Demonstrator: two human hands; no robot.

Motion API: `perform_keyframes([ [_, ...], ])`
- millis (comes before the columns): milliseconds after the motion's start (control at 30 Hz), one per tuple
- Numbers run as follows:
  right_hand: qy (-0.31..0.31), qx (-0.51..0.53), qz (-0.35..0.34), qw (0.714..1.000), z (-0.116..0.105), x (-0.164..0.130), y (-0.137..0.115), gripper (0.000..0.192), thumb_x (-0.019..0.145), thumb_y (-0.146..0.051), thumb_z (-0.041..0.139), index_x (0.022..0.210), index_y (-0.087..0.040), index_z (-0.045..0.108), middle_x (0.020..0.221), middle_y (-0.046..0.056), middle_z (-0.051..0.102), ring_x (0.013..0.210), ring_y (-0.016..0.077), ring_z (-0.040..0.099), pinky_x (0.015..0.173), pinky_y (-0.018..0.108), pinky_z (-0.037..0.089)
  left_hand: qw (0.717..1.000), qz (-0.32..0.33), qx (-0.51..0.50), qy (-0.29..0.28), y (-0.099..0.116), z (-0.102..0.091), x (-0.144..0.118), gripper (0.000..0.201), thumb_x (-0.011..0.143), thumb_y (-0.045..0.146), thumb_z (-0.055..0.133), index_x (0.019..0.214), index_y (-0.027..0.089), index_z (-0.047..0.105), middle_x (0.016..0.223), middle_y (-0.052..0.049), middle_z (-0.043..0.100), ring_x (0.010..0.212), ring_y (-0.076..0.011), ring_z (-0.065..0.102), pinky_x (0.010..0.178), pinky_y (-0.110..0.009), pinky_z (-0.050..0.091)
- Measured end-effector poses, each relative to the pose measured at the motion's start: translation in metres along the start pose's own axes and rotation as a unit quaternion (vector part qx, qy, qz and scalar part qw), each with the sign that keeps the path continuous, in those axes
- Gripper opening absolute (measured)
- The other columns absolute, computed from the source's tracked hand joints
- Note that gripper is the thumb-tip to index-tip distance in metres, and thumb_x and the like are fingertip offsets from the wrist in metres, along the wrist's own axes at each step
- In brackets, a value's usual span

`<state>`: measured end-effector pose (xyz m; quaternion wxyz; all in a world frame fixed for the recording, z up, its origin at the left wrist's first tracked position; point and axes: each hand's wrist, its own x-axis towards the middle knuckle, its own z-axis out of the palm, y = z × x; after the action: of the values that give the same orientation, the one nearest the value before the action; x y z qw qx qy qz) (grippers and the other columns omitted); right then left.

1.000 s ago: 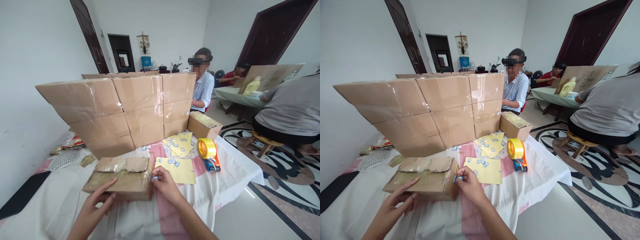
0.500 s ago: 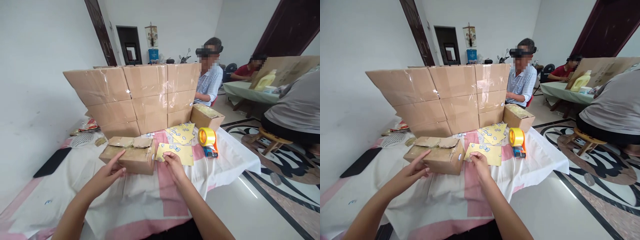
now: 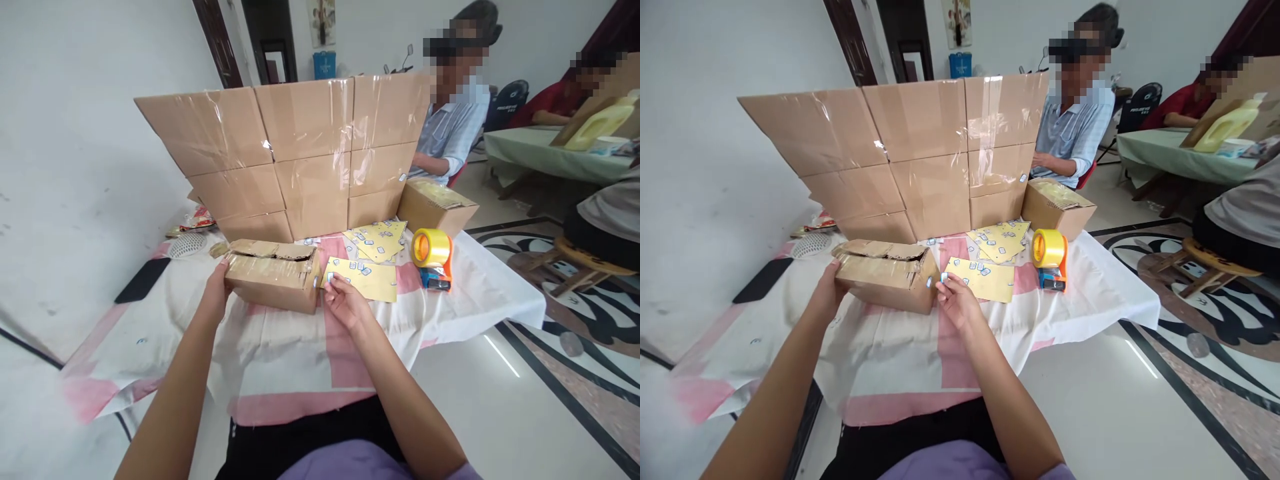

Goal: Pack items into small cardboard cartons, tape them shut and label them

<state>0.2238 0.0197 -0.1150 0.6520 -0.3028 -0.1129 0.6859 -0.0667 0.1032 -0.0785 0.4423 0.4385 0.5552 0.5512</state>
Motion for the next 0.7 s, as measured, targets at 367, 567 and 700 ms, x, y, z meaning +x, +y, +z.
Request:
perform_keyframes([
  [367,0.016,-0.09,0.003,0.996,0.011,-0.003,0.012,0.038,0.053,-0.029,0.096,0.077,-0.017,0.069,0.074,0.001,0.072,0.054,0.0094,0.059,0.048,0.021,0.037,0.998,-0.043,-0.021,0.029,-0.006,-0.006,0.003,0.049,0.089,0.053,0.055,0.127,0.023,0.066,0.14,-0.005,0.067,0.13,-0.0245,0.061,0.089,-0.027,0.058],
  [567,0.008,-0.145,-0.023,0.989,0.01,-0.005,0.021,0.034,0.057,-0.034,0.092,0.078,-0.018,0.07,0.07,0.0,0.067,0.056,0.009,0.053,0.047,0.021,0.03,0.999,-0.036,-0.019,0.029,-0.007,-0.006,0.002,0.051,0.088,0.056,0.057,0.127,0.025,0.066,0.142,-0.006,0.065,0.132,-0.0257,0.061,0.083,-0.026,0.058],
  [700,0.008,-0.18,-0.076,0.981,0.009,-0.005,0.023,0.032,0.063,-0.039,0.088,0.077,-0.021,0.066,0.067,-0.003,0.062,0.056,0.0097,0.05,0.049,0.022,0.028,0.999,-0.028,-0.016,0.021,-0.008,-0.009,0.001,0.054,0.088,0.058,0.057,0.128,0.024,0.066,0.144,-0.007,0.065,0.133,-0.0264,0.06,0.083,-0.026,0.058],
])
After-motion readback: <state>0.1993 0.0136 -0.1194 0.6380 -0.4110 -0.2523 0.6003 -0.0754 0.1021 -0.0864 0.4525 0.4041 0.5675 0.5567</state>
